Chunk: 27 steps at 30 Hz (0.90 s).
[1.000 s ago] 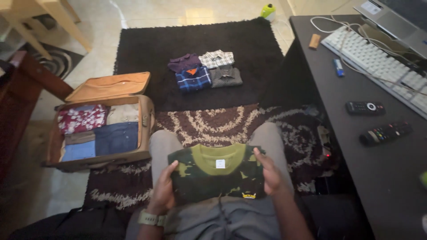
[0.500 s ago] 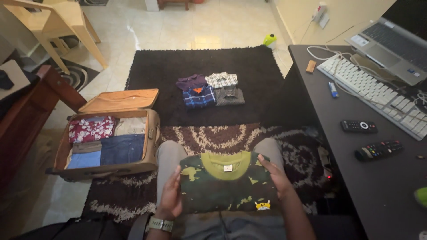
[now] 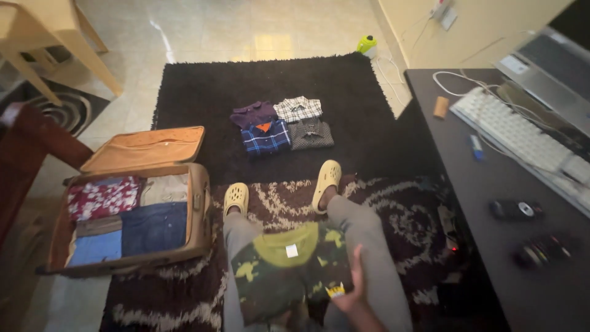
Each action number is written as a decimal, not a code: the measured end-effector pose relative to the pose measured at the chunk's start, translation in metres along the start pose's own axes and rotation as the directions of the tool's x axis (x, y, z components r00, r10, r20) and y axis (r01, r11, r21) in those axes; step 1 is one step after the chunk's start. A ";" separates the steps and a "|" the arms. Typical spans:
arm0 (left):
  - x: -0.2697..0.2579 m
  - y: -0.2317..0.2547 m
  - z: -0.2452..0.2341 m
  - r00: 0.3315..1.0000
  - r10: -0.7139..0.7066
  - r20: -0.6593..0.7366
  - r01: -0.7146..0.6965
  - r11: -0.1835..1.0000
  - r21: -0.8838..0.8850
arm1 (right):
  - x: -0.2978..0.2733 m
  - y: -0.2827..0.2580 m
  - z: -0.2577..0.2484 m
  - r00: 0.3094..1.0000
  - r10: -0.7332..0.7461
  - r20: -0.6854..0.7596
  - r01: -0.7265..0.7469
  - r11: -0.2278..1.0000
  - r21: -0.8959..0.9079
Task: Folding clothes and packing them into a suitcase on the floor.
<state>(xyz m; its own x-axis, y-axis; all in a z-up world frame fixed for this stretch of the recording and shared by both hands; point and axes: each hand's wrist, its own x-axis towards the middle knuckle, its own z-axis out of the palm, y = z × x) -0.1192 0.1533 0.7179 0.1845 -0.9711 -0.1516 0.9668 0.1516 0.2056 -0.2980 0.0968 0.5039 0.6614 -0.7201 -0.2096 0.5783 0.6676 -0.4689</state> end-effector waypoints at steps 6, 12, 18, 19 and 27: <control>0.132 0.044 -0.061 0.992 0.004 -0.128 -0.009 0.999 -0.035 | 0.065 -0.023 -0.028 0.998 0.011 -0.060 -0.015 0.997 -0.079; 0.268 0.124 -0.141 0.977 0.075 -0.199 -0.083 0.996 -0.031 | 0.228 -0.060 -0.078 0.907 0.410 -0.095 -0.390 0.904 0.176; 0.312 0.189 -0.212 0.942 0.097 -0.321 -0.101 0.995 0.004 | 0.393 -0.080 -0.021 0.915 0.391 0.102 -0.372 0.913 -0.169; 0.325 0.200 -0.220 0.945 0.091 -0.314 -0.091 0.996 0.013 | 0.413 -0.083 -0.012 0.922 0.379 0.075 -0.361 0.915 -0.179; 0.395 0.265 -0.252 0.991 -0.064 -0.118 0.067 0.998 0.019 | 0.509 -0.102 0.008 0.941 0.330 -0.079 -0.339 0.905 -0.257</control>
<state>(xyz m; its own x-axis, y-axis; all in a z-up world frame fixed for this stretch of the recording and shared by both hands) 0.2544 -0.1439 0.4685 0.1416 -0.9501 -0.2779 0.9735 0.0828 0.2130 -0.0167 -0.3364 0.4522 0.7750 -0.4725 -0.4197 0.1765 0.7995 -0.5741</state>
